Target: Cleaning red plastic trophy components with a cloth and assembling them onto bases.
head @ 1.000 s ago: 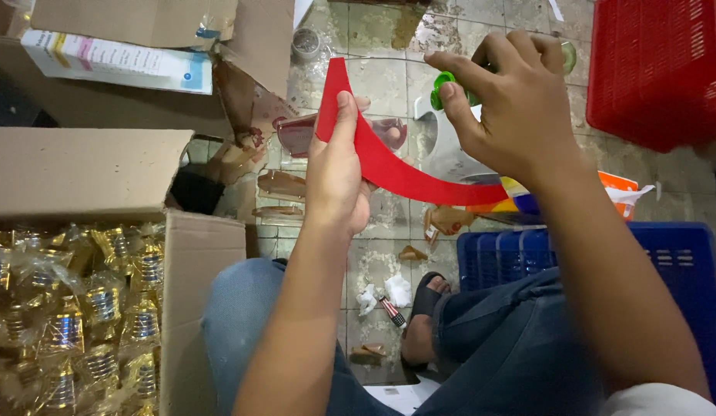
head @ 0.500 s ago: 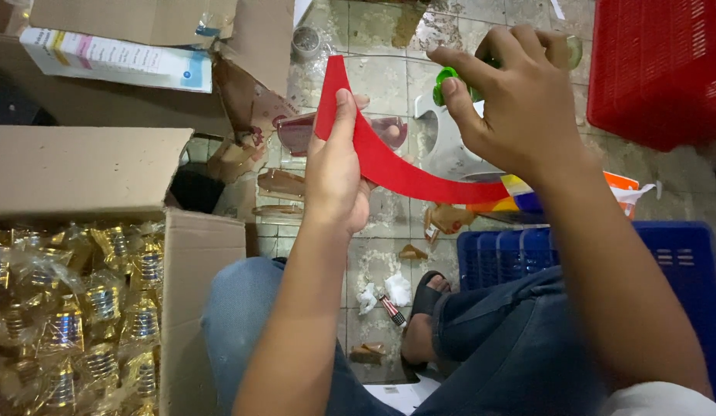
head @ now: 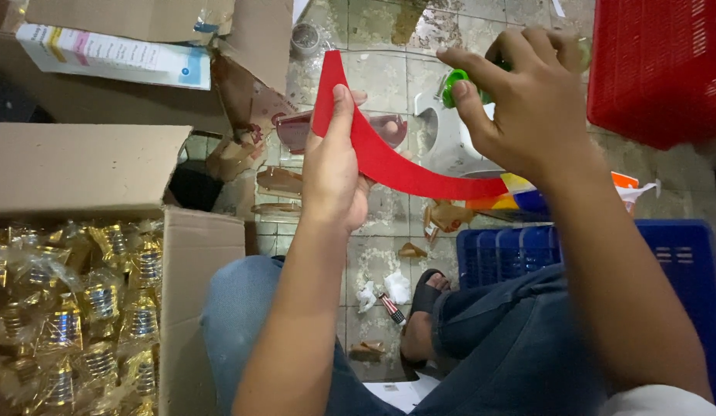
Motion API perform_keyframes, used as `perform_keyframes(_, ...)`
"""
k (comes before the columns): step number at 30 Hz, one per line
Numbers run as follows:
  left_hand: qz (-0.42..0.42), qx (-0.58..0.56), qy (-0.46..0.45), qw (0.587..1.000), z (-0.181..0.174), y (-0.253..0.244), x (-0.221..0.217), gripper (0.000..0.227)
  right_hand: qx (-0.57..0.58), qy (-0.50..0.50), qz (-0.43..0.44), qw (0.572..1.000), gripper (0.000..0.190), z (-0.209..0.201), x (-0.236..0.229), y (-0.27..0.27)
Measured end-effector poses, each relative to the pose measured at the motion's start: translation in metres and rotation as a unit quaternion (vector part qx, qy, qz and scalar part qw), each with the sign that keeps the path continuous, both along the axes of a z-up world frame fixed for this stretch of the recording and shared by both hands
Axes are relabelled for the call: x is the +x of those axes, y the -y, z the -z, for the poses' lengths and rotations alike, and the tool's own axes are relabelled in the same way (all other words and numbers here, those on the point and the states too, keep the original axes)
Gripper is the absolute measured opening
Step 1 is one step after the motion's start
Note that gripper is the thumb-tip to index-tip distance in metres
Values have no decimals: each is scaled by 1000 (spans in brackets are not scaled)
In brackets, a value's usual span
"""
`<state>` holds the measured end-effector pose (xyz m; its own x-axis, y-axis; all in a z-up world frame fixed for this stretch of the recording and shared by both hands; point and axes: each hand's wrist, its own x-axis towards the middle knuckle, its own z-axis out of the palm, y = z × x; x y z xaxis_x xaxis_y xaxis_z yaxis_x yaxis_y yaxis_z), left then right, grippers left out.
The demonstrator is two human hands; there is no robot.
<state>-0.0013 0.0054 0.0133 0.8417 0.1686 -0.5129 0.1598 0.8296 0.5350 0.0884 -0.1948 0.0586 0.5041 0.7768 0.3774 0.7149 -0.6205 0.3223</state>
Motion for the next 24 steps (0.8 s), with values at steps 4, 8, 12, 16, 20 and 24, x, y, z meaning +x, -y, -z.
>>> perform_keyframes(4, -7, 13, 10, 1000, 3, 0, 0, 44, 1, -22, 18, 1000, 36, -4, -10, 8)
perform_keyframes(8, -14, -5, 10, 1000, 2, -1, 0, 40, 32, -55, 21, 998, 35, -9, -21, 16)
perform_keyframes(12, -6, 15, -29, 999, -13, -2, -1, 41, 13, -53, 51, 997, 38, -9, -26, 27)
perform_keyframes(16, -11, -3, -2, 1000, 1, -1, 1, 41, -15, -11, 69, 997, 38, -10, -29, 34)
perform_keyframes(20, -20, -15, -4, 1000, 1, 0, 2, 40, -5, -31, 64, 997, 39, -11, -30, 36)
perform_keyframes(24, -24, -26, 13, 999, 7, 0, 2, 45, -17, -22, 68, 997, 40, -7, -27, 39)
